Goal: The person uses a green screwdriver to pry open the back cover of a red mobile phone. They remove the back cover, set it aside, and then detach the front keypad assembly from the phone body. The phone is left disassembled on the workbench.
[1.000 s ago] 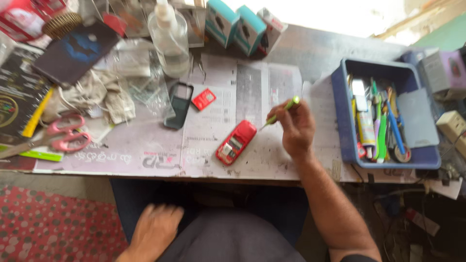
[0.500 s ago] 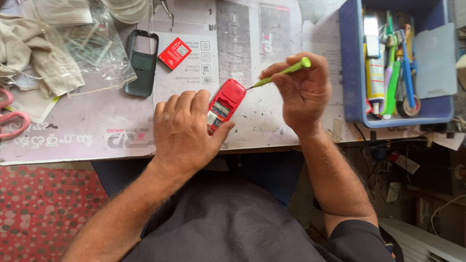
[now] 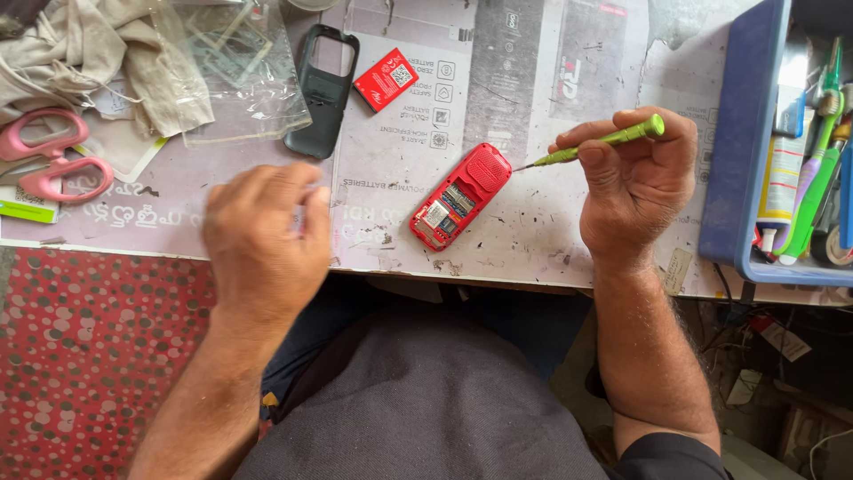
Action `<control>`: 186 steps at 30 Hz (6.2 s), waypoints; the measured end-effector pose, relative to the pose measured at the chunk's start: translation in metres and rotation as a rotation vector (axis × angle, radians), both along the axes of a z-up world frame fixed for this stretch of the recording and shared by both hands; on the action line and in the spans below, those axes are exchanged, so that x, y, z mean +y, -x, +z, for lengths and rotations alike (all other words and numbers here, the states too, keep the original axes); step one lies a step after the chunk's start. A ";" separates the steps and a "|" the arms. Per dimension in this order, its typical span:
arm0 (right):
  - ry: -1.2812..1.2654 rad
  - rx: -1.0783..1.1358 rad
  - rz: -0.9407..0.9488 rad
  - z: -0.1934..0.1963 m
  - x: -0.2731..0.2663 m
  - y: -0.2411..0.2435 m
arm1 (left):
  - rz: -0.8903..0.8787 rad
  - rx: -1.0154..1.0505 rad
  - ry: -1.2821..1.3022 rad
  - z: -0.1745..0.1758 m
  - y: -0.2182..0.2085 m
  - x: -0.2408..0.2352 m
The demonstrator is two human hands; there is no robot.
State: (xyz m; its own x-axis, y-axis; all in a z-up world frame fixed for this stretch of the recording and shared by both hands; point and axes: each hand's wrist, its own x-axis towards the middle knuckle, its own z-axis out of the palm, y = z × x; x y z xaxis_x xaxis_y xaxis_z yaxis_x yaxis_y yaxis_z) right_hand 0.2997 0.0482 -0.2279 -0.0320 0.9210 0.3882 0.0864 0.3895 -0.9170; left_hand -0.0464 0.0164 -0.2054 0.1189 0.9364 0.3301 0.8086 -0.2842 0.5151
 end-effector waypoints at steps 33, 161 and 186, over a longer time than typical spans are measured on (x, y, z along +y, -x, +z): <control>0.029 0.030 -0.083 0.008 -0.004 0.008 | -0.296 0.376 -0.082 0.017 -0.063 0.041; 0.034 -0.229 -0.208 0.018 -0.045 0.004 | -0.320 0.082 -0.052 -0.010 -0.072 0.009; -0.069 -0.337 0.032 0.036 -0.019 0.052 | -0.337 -0.019 0.027 -0.004 -0.068 0.011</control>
State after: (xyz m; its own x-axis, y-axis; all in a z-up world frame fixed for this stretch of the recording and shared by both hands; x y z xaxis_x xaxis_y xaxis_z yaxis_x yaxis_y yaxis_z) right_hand 0.2480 0.0291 -0.1918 -0.1978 0.8895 0.4120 0.3666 0.4569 -0.8105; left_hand 0.0220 0.0275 -0.2097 0.4175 0.8540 0.3105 0.6617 -0.5199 0.5402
